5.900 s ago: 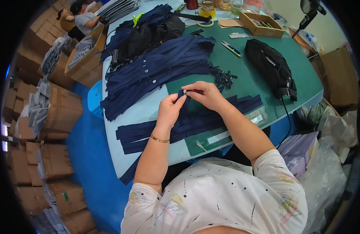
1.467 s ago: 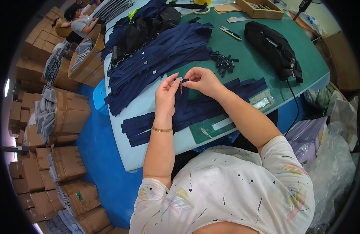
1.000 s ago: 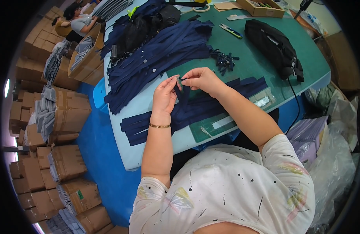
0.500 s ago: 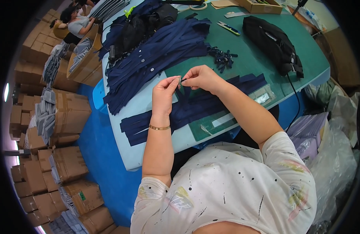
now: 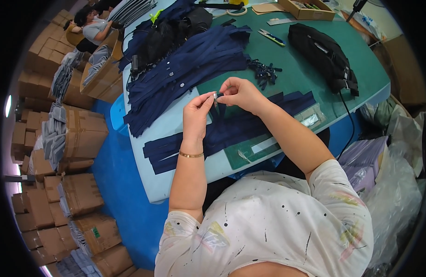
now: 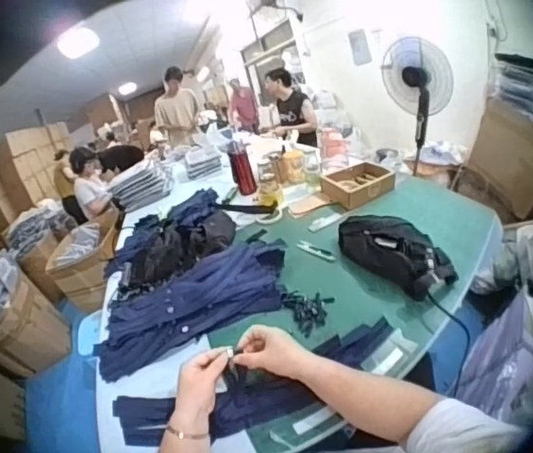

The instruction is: The recorder is manually attaching plastic adjusters or sliders onto small fabric straps at a production table.

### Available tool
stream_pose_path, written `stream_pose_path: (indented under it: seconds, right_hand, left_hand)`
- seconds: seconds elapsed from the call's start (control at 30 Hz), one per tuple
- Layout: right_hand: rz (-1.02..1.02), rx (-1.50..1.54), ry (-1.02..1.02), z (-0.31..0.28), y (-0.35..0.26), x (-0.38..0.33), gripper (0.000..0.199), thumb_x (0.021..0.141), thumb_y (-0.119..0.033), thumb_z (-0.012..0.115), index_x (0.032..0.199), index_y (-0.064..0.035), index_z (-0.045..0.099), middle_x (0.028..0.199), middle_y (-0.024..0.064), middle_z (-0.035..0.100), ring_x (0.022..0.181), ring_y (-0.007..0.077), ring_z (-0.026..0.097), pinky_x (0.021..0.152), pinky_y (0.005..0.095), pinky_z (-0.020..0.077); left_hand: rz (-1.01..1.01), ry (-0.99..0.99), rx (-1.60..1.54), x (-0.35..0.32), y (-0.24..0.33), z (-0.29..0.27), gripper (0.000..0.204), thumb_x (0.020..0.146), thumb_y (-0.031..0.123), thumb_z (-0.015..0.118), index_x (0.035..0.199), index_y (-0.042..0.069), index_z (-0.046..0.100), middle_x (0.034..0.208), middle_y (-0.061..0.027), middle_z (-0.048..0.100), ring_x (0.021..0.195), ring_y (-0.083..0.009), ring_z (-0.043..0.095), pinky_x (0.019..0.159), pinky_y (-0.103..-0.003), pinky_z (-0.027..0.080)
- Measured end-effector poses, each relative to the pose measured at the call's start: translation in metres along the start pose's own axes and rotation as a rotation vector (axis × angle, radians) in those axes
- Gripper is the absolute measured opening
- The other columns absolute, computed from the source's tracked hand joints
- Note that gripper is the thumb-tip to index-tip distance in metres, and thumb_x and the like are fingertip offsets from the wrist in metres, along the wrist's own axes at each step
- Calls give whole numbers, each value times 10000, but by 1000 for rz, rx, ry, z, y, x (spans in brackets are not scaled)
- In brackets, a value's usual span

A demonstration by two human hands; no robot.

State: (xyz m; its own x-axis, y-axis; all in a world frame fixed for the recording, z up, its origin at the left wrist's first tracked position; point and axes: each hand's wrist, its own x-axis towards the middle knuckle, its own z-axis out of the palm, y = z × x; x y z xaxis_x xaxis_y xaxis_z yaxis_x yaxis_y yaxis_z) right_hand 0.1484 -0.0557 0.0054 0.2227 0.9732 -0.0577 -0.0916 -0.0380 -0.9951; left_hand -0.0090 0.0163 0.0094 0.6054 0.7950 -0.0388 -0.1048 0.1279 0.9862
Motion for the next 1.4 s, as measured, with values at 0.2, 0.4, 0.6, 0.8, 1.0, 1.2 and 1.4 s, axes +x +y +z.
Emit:
stream_pose_path:
  seconds: [0.2,0.4,0.6,0.8,1.0,1.2,1.4]
  right_hand:
    - [-42,25,2,-2,5,2,203,734,-79,736,851,-20,581,741,18,612,660,71,553,602,206,442]
    - [-44,-10,-8,0,2,1,175,725,-70,739,824,-27,602,735,7,620,670,61,550,617,200,428]
    - [-30,-46,-9,1,0,0,176,721,-64,740,835,-27,610,748,13,625,696,66,564,640,204,441]
    - [-29,-14,-3,-1,2,1,184,727,-71,737,837,-32,594,743,9,617,696,68,556,636,212,434]
    - [-92,-135,-24,-6,1,0,207,770,-61,706,923,-47,567,768,1,614,699,43,546,610,197,419]
    - [-215,-114,-57,-5,-3,-2,255,793,-46,683,1038,-62,614,775,-15,607,698,32,534,632,188,423]
    - [-234,-125,-35,-8,6,2,235,787,-46,682,1020,-70,675,759,-26,604,688,29,523,634,189,434]
  left_hand:
    - [7,-4,-24,-2,2,0,192,849,51,620,1021,-32,646,879,-52,639,793,-88,565,740,-206,441]
    - [29,11,-7,0,-1,0,182,839,54,639,1007,-16,657,860,-24,631,751,-60,530,669,-186,404]
    - [6,39,-45,1,-5,-2,168,831,62,653,978,-18,666,887,-36,637,808,-84,556,735,-200,433]
    - [9,30,-17,-1,-3,-1,178,839,47,638,1006,-10,661,908,-32,632,828,-81,556,743,-199,435]
    - [91,-25,47,-1,-4,-2,240,839,16,622,1078,-2,631,912,-30,614,834,-81,558,757,-196,440]
    - [83,-6,-83,-4,2,1,287,832,29,633,1110,-10,570,893,-36,612,809,-71,558,734,-187,446]
    - [-184,-105,-21,-2,-1,-11,127,858,117,628,949,28,618,814,0,622,723,-41,555,636,-170,424]
